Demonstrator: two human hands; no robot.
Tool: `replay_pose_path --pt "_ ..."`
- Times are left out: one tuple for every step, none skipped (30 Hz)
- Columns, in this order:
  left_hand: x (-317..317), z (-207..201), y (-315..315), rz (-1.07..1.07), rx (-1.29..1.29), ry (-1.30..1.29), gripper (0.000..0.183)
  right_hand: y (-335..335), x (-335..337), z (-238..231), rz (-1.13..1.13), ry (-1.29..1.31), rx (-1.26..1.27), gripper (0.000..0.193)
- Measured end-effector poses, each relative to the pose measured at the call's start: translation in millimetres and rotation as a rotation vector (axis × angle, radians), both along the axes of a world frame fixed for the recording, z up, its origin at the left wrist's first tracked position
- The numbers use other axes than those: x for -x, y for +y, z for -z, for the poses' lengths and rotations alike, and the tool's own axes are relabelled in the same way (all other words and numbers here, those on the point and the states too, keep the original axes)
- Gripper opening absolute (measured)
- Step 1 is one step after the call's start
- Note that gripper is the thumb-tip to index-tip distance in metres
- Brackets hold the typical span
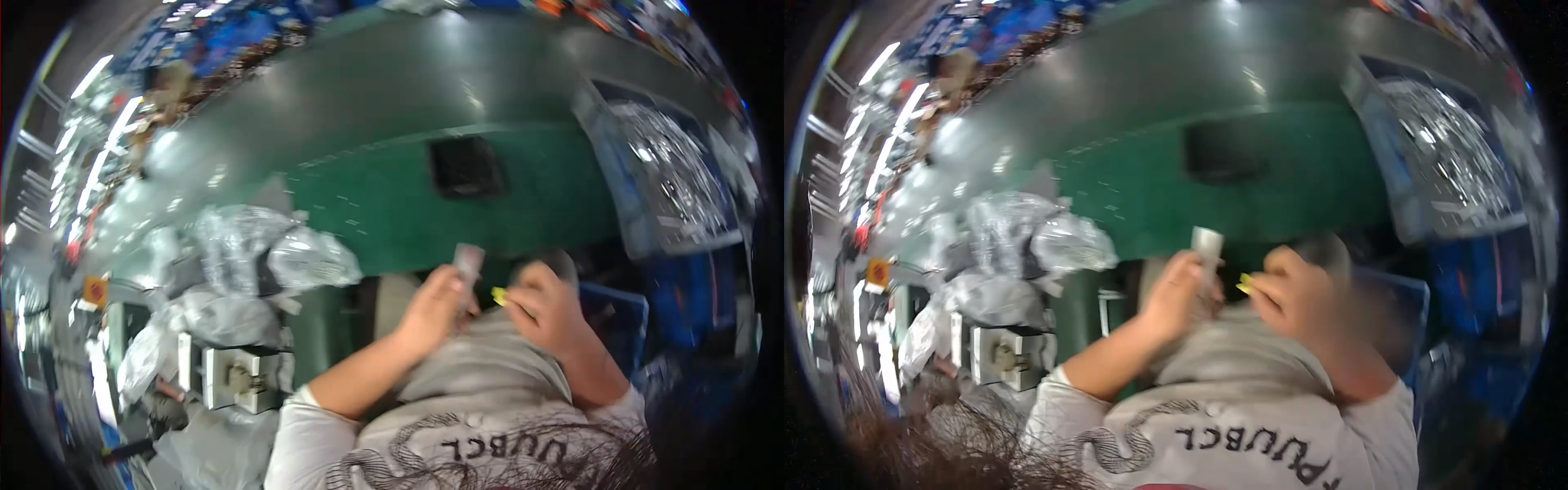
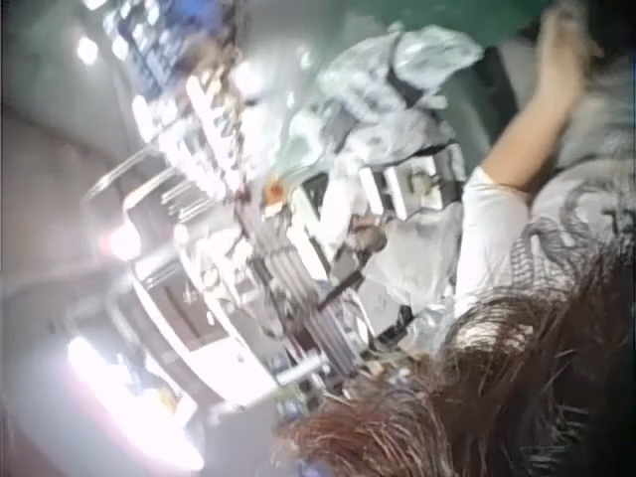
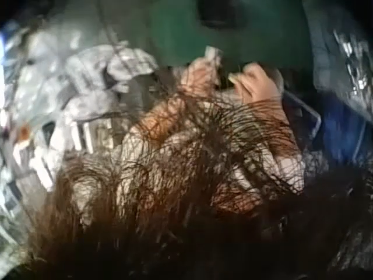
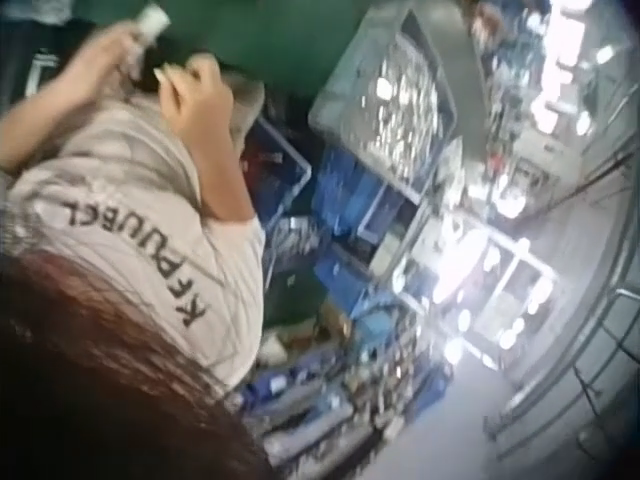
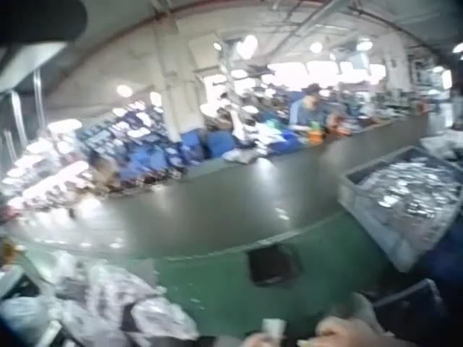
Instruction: The worker is applying pre-cut pieces of yellow adhesive tape to small rectangular electronic components and placing them into a collection bin.
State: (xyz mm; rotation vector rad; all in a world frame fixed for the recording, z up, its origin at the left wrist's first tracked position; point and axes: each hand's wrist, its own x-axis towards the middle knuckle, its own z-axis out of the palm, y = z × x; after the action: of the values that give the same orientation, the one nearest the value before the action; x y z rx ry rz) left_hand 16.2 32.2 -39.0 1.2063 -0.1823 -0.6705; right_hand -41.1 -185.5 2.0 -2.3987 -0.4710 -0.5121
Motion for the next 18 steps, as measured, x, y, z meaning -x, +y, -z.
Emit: replay_pose_path --pt "-6 2 -5 0.032 0.03 0.0 0.028 -3 -1 2 0.021 0.026 -0.075 0.01" --pt "-8 -1 -6 0.043 0.019 0.003 0.028 -8 -3 4 0.007 0.018 -0.084 0.009" --pt "-6 -2 -6 0.041 0.003 0.002 0.028 -10 -2 5 -0.02 0.008 -0.098 0.009" --pt "-3 0 -6 0.064 -0.01 -0.023 0.026 -11 2 6 0.008 0.037 -0.09 0.009" --pt "-3 0 -6 0.079 -0.027 -0.062 0.025 -11 0 6 0.003 0.038 -0.115 0.009" --pt "-2 -7 -9 0.119 -0.015 -0.037 0.021 -13 1 7 -0.007 0.035 -0.142 0.009" --pt "1 -3 -12 0.13 -0.015 -0.027 0.021 -15 4 9 0.003 0.045 -0.143 0.009" --pt "3 1 -13 0.167 -0.021 -0.056 0.02 -17 5 10 0.005 0.041 -0.146 0.008" --pt "6 4 -13 0.202 -0.029 -0.088 0.018 -17 5 10 0.005 0.035 -0.15 0.008" --pt "7 7 -13 0.204 -0.008 -0.102 0.014 -16 4 11 0.003 0.037 -0.154 0.008" --pt "10 5 -15 0.203 -0.01 -0.1 0.014 -17 5 12 0.006 0.033 -0.151 0.006" --pt "13 0 -16 0.225 -0.081 -0.17 0.012 -17 5 13 0.009 0.028 -0.148 0.006" --pt "14 -2 -17 0.247 -0.151 -0.241 0.011 -17 5 12 0.008 0.029 -0.15 0.006" --pt "16 0 -17 0.222 -0.158 -0.296 0.009 -16 5 10 -0.003 0.052 -0.151 0.006" --pt "17 0 -16 0.222 -0.161 -0.293 0.009 -15 6 9 -0.014 0.076 -0.151 0.007" --pt "18 0 -16 0.208 -0.197 -0.33 0.008 -15 6 8 -0.015 0.078 -0.154 0.007" --pt "18 0 -15 0.197 -0.233 -0.368 0.006 -15 6 8 -0.011 0.087 -0.169 0.007" --pt "18 0 -15 0.199 -0.234 -0.365 0.006 -15 6 8 -0.006 0.095 -0.185 0.007"
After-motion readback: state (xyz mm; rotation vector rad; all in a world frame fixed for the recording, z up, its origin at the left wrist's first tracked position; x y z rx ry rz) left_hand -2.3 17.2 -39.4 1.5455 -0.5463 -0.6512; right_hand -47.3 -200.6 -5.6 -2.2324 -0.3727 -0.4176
